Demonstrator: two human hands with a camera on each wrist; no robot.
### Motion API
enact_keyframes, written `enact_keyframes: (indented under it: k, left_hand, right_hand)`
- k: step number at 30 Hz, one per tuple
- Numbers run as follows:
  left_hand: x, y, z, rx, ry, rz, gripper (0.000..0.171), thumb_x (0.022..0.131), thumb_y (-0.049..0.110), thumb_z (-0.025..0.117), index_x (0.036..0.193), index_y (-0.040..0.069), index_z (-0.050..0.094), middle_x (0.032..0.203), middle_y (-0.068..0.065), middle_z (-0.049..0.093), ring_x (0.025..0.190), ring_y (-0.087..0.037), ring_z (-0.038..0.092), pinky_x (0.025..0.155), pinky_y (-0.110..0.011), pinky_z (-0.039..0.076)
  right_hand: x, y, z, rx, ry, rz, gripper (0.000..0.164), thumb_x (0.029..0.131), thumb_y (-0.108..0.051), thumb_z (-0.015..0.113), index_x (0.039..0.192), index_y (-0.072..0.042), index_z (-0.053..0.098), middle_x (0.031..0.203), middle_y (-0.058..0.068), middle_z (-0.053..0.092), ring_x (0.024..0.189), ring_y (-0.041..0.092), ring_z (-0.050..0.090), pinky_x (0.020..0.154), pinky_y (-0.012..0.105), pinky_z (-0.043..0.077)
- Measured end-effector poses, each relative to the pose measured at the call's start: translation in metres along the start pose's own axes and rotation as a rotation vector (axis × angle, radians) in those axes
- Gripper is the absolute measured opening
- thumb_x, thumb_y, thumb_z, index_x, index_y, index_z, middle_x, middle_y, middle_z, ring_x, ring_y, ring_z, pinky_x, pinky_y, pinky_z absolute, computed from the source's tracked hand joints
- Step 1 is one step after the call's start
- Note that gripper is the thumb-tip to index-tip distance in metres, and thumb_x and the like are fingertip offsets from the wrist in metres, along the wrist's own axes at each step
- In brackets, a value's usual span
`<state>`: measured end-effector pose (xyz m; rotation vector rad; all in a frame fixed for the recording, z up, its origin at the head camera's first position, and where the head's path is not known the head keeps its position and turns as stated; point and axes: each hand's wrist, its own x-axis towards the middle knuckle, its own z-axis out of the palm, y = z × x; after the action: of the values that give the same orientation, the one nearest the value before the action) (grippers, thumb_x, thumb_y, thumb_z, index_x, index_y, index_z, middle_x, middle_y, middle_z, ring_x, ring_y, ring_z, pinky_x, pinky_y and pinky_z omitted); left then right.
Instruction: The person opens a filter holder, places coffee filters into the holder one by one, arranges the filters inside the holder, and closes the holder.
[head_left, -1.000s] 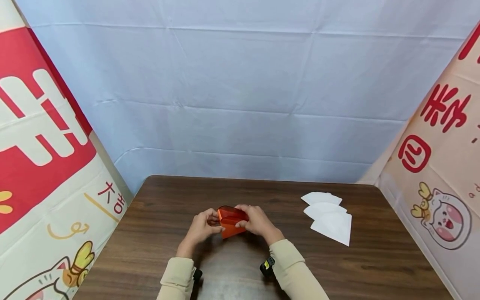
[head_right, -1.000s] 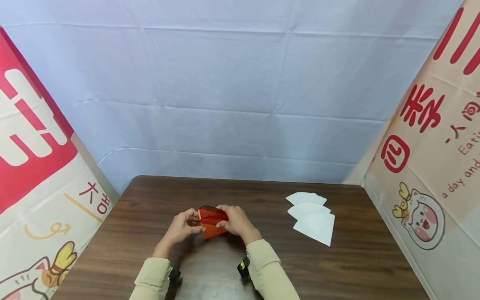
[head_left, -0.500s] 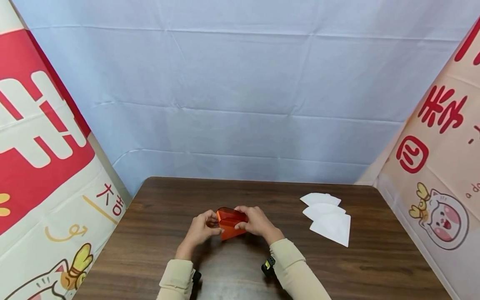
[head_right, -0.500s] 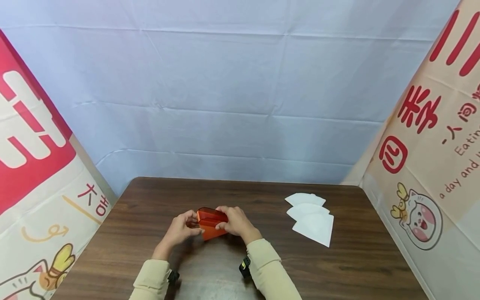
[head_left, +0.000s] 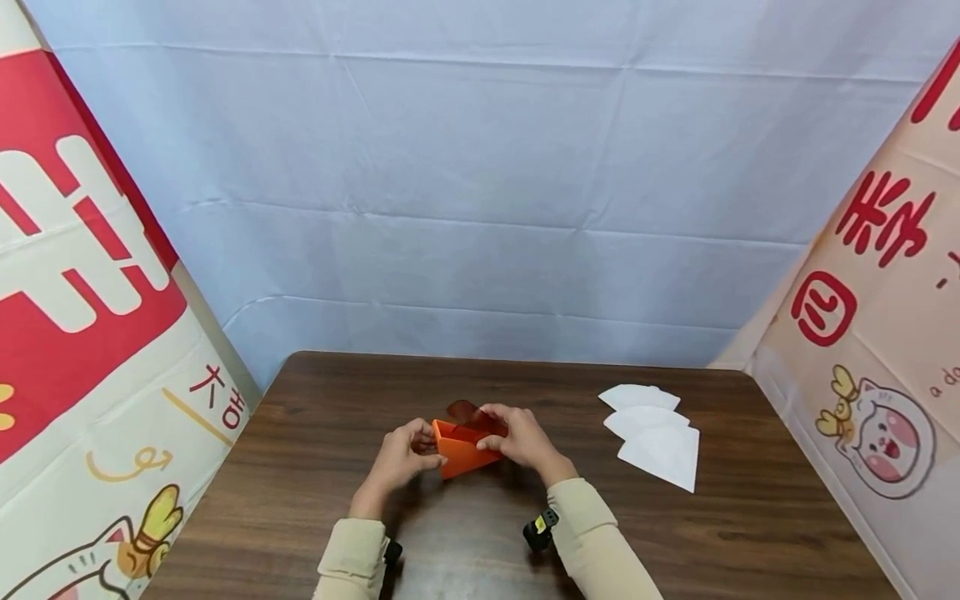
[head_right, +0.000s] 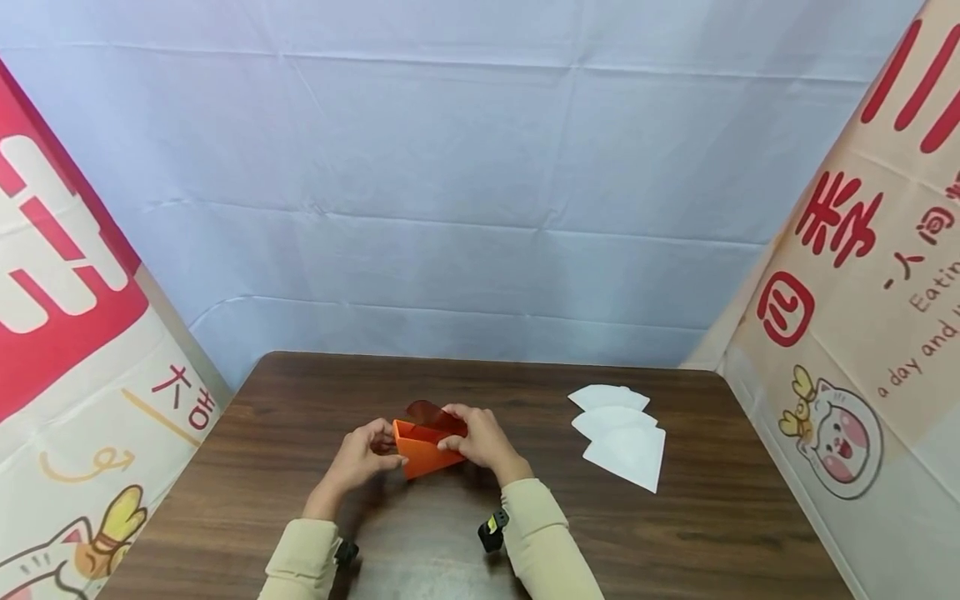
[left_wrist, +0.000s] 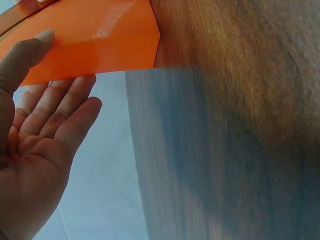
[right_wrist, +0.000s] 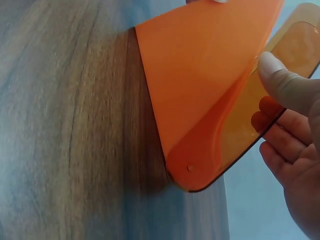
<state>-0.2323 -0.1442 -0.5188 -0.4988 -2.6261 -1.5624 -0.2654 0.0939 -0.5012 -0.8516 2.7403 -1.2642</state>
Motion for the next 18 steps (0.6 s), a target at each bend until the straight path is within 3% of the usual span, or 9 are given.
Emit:
enact_keyframes:
  k: [4,18]
  left_hand:
    - [0.0015,0.0022,-0.0004,0.017,-0.002,-0.004,0.029,0.072,0.007,0.081,0.090,0.010,0.059,0.087,-0.001,0.066,0.080,-0.015,0.063,0.071,-0.028,0.052]
    - [0.0024,0.0056,0.0043,0.067,-0.003,0.016,0.034,0.071,0.010,0.081,0.094,0.010,0.056,0.090,-0.002,0.065,0.079,-0.016,0.063,0.071,-0.031,0.053]
  right_hand:
    - [-0.0016,0.0032,-0.0025,0.064,0.045,0.021,0.048,0.075,-0.021,0.076,0.118,-0.006,0.061,0.114,0.008,0.062,0.107,0.025,0.057,0.091,0.042,0.045]
    - [-0.0078,0.0079,-0.0014,0.112,0.112,-0.005,0.044,0.076,-0.016,0.077,0.115,-0.003,0.060,0.112,0.011,0.063,0.105,0.028,0.058,0.088,0.043,0.046]
